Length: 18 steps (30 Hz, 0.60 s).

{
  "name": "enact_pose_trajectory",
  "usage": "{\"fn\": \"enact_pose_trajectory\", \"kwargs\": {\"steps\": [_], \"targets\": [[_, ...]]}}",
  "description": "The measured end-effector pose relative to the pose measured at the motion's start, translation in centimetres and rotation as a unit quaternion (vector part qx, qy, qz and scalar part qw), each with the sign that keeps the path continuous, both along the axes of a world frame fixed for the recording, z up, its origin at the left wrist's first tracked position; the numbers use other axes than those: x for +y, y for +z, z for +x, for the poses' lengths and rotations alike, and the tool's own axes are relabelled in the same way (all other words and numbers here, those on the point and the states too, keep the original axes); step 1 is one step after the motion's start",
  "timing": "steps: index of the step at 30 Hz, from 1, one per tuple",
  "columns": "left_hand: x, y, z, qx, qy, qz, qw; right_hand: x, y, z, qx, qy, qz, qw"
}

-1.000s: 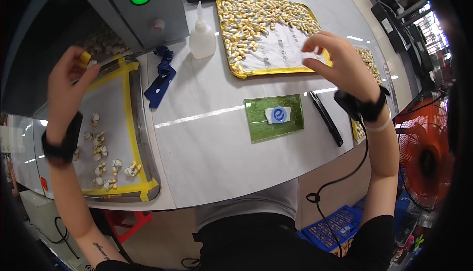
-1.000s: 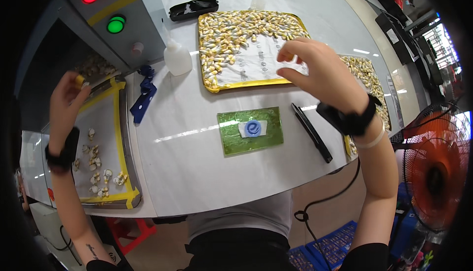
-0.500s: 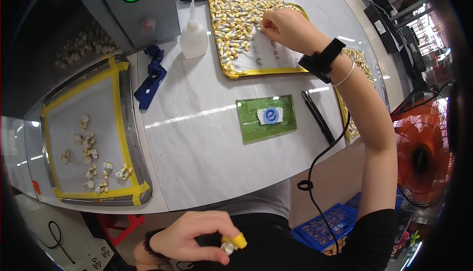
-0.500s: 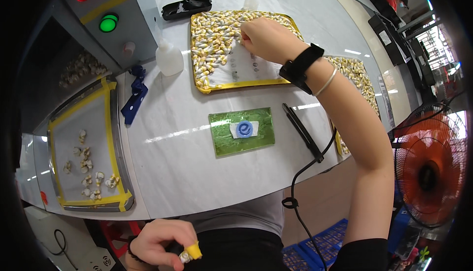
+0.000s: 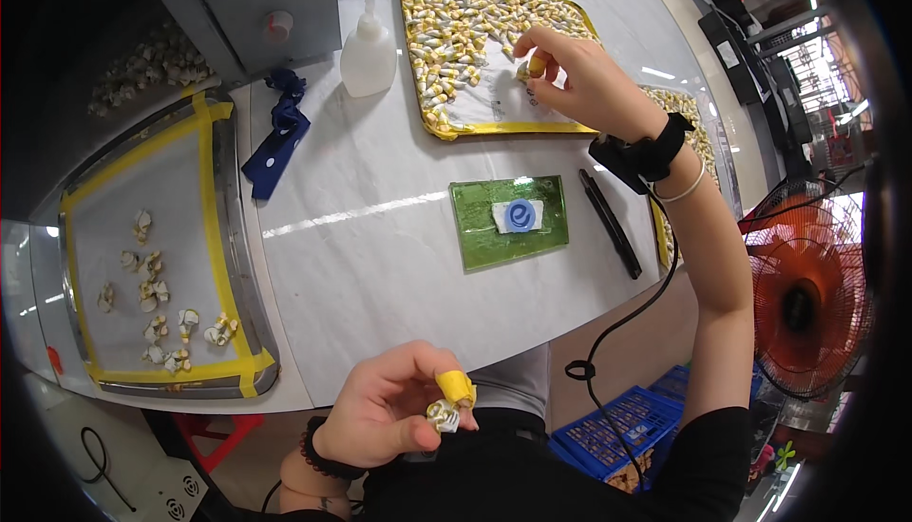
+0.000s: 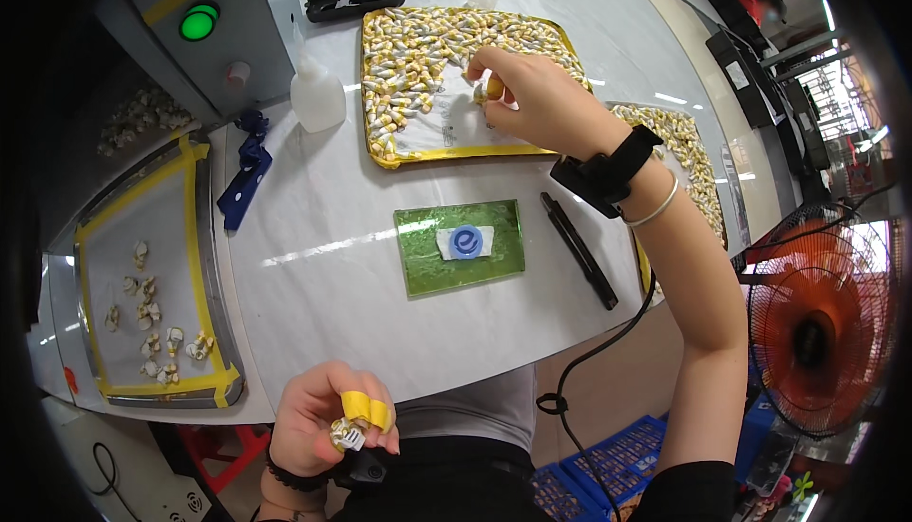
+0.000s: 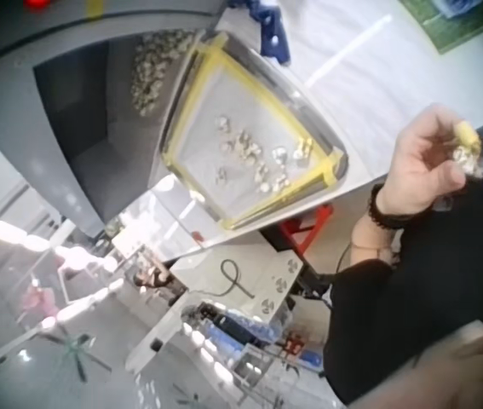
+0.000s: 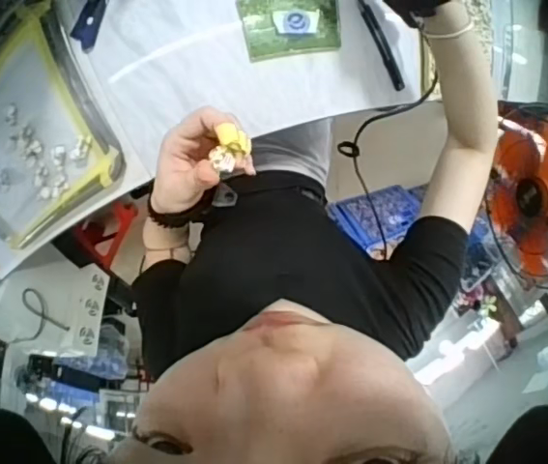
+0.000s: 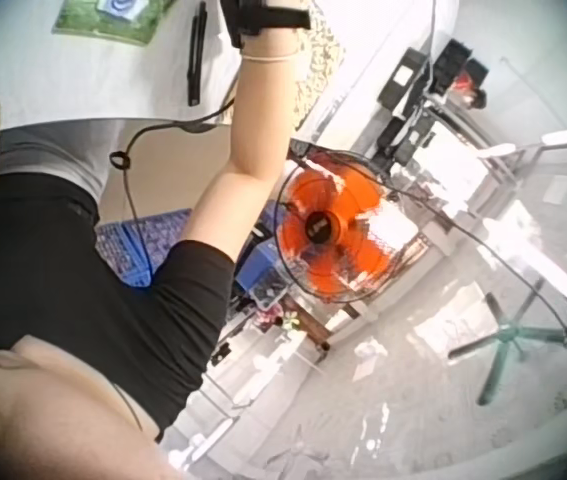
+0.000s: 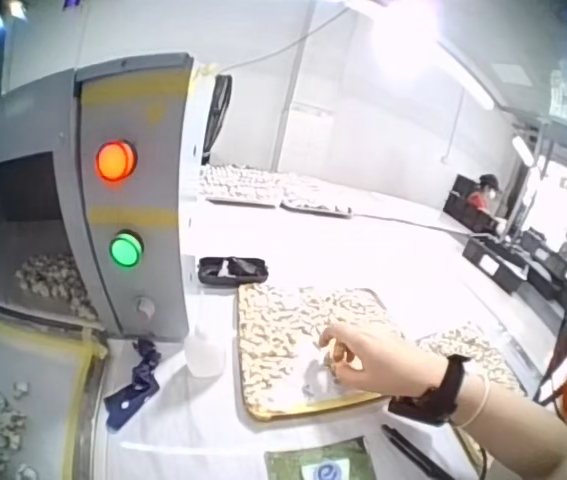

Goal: The person sits at a workstation and repeatedly picks up small white and yellow components from trays. They manipulate the parts with their hands, which are protected by yellow finger cots, and place the assembled units into a yellow-framed tray on the left. The process involves picking, aligning, and inserting components one by one.

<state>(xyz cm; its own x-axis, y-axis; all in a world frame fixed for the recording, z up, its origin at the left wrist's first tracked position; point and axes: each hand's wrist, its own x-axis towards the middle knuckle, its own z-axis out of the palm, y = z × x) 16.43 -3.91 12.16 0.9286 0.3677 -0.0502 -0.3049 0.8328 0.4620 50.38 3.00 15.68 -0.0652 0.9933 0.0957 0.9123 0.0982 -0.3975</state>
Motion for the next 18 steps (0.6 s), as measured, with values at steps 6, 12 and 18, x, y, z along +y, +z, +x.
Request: {"fn": "enact_pose_trajectory", "kwargs": {"steps": [6,12,18], "targets": [[-0.1,0.0,0.0,0.022,0.009,-0.003,1.000,1.1,-1.0,0.2,-0.056,0.048,0.012,0.997],[0.1,-0.1,-0.3,0.039,0.023,-0.011,0.999,0.3,-0.3,0.5,-0.066,0.019,0.044,0.997],[0.4,0.0,-0.4,0.037,0.031,-0.018,0.999,-1.2,1.1,-0.2,0.040,-0.025,0.050,0.998]]}}
